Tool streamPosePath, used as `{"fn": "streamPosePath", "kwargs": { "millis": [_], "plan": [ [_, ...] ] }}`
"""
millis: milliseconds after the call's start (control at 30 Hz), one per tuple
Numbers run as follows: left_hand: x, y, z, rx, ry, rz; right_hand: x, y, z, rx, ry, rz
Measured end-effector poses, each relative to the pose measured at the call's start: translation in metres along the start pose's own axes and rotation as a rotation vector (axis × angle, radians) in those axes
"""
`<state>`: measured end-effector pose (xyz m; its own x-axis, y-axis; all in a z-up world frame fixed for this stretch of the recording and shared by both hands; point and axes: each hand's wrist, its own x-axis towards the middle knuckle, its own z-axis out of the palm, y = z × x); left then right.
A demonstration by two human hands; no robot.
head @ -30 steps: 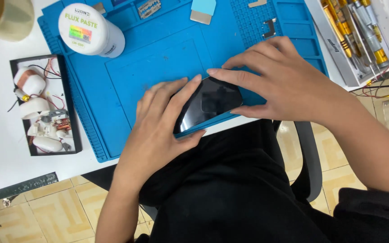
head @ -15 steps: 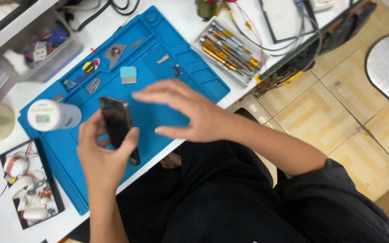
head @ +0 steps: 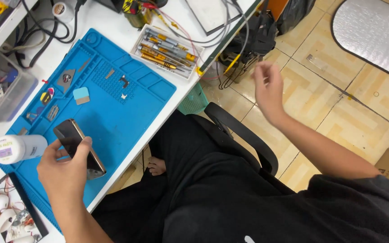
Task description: Connecting internal ribbon cables and assembling a smartphone screen onto its chassis on a repair bench.
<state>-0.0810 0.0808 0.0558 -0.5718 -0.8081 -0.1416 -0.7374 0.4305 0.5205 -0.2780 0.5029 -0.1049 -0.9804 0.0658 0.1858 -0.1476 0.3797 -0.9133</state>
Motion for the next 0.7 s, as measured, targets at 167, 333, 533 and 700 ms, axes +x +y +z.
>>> {"fn": "streamPosePath", "kwargs": {
  "millis": [167, 333, 533, 700],
  "plan": [
    [-0.008, 0.018, 0.004, 0.072, -0.019, -0.061, 0.073, 0.028, -0.024, 0.011, 0.243, -0.086],
    [-0.001, 0.016, 0.007, 0.176, -0.045, -0.107, 0.117, 0.021, -0.024, -0.294, 0.152, -0.245],
    [-0.003, 0.019, 0.006, 0.192, -0.071, -0.121, 0.150, 0.031, -0.002, -0.289, 0.087, -0.349],
    [-0.007, 0.016, 0.006, 0.180, -0.025, -0.097, 0.196, 0.109, 0.009, -0.420, 0.049, -0.505]
  ]
}}
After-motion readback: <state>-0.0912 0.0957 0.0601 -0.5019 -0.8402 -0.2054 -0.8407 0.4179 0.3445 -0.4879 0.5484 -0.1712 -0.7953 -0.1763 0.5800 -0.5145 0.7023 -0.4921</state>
